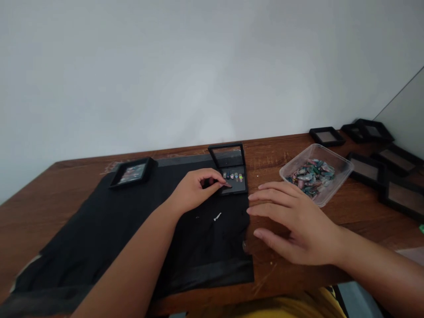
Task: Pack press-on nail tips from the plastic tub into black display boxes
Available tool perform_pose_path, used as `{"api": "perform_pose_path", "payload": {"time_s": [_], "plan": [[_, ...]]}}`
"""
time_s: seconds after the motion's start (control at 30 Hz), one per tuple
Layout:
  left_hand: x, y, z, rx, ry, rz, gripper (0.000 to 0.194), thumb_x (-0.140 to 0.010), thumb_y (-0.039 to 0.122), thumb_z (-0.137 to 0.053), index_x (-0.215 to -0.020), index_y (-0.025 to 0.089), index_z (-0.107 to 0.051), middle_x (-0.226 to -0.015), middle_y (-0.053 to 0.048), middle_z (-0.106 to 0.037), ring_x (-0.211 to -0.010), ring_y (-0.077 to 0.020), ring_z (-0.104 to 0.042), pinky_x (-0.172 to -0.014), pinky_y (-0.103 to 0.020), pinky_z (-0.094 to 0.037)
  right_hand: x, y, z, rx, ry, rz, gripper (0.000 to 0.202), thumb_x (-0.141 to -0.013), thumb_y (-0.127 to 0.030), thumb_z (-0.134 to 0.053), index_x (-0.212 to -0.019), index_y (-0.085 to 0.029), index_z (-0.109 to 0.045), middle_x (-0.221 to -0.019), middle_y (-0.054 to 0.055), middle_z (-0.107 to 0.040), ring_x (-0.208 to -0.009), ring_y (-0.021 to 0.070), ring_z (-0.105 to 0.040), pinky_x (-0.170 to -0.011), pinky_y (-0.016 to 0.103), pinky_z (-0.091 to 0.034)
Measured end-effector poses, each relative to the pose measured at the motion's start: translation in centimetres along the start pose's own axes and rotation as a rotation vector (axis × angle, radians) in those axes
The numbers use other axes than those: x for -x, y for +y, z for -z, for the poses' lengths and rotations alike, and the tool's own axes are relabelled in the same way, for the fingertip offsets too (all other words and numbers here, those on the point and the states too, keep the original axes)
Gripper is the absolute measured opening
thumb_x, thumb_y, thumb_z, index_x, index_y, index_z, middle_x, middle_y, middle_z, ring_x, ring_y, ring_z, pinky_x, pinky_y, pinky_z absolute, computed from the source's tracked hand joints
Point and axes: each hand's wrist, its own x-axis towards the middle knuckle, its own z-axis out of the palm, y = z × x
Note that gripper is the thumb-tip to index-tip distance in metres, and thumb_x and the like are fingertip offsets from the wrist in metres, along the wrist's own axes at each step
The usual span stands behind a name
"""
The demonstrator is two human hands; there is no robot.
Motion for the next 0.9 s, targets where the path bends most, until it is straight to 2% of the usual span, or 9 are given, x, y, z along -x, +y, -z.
{"api": "perform_pose_path", "payload": {"time_s": [0.27, 0.37, 0.5, 0.7, 0.9], "plan": [[-0.2, -0.3, 0.2, -0.044, -0.012, 0.008, 0.021, -0.083, 0.039, -0.063, -0.082, 0.025, -0.078, -0.088, -0.005, -0.079, -0.076, -0.0197, -0.070, -0.064, -0.029, -0.051, 0.0, 0.6, 0.6, 0.049, 0.075, -0.016, 0.024, -0.097, -0.029, -0.063, -0.118, -0.019, -0.068, -0.128, 0.010, -0.072, -0.122, 0.0277, -0.063, -0.104, 0.050, -0.051], [-0.1, -0.7, 0.8, -0.050, 0.038, 0.001, 0.022, -0.081, 0.037, -0.060, -0.083, 0.024, -0.079, -0.087, -0.004, -0.079, -0.075, -0.0195, -0.069, -0.066, -0.030, -0.051, 0.0, 0.7, 0.6, 0.050, 0.074, -0.011, 0.024, -0.097, -0.029, -0.063, -0.118, -0.019, -0.068, -0.128, 0.010, -0.072, -0.122, 0.0277, -0.063, -0.104, 0.050, -0.052], [-0.1, -0.5, 1.1, -0.035, 0.102, 0.033, 0.023, -0.080, 0.038, -0.061, -0.084, 0.022, -0.078, -0.078, -0.003, -0.076, -0.063, -0.0165, -0.061, -0.058, -0.028, -0.046, -0.1, 0.6, 0.6, 0.038, 0.060, -0.009, 0.024, -0.097, -0.029, -0.064, -0.118, -0.018, -0.069, -0.127, 0.011, -0.072, -0.121, 0.0278, -0.063, -0.103, 0.049, -0.052], [0.0, 0.7, -0.1, -0.044, 0.041, 0.067, 0.028, -0.078, 0.049, -0.075, -0.086, 0.022, -0.079, -0.075, -0.002, -0.073, -0.067, -0.0158, -0.061, -0.062, -0.026, -0.046, -0.2, 0.5, 0.8, 0.040, 0.066, 0.011, 0.023, -0.097, -0.026, -0.064, -0.117, -0.018, -0.068, -0.125, 0.010, -0.073, -0.117, 0.0263, -0.064, -0.100, 0.046, -0.053], [0.2, 0.5, -0.1, -0.057, 0.014, 0.084, 0.034, -0.079, 0.054, -0.075, -0.095, 0.024, -0.080, -0.065, 0.001, -0.067, -0.054, -0.0123, -0.051, -0.050, -0.024, -0.039, -0.3, 0.5, 0.9, 0.007, 0.054, 0.081, 0.019, -0.098, -0.025, -0.062, -0.114, -0.019, -0.068, -0.121, 0.009, -0.075, -0.114, 0.0227, -0.067, -0.100, 0.042, -0.053]]}}
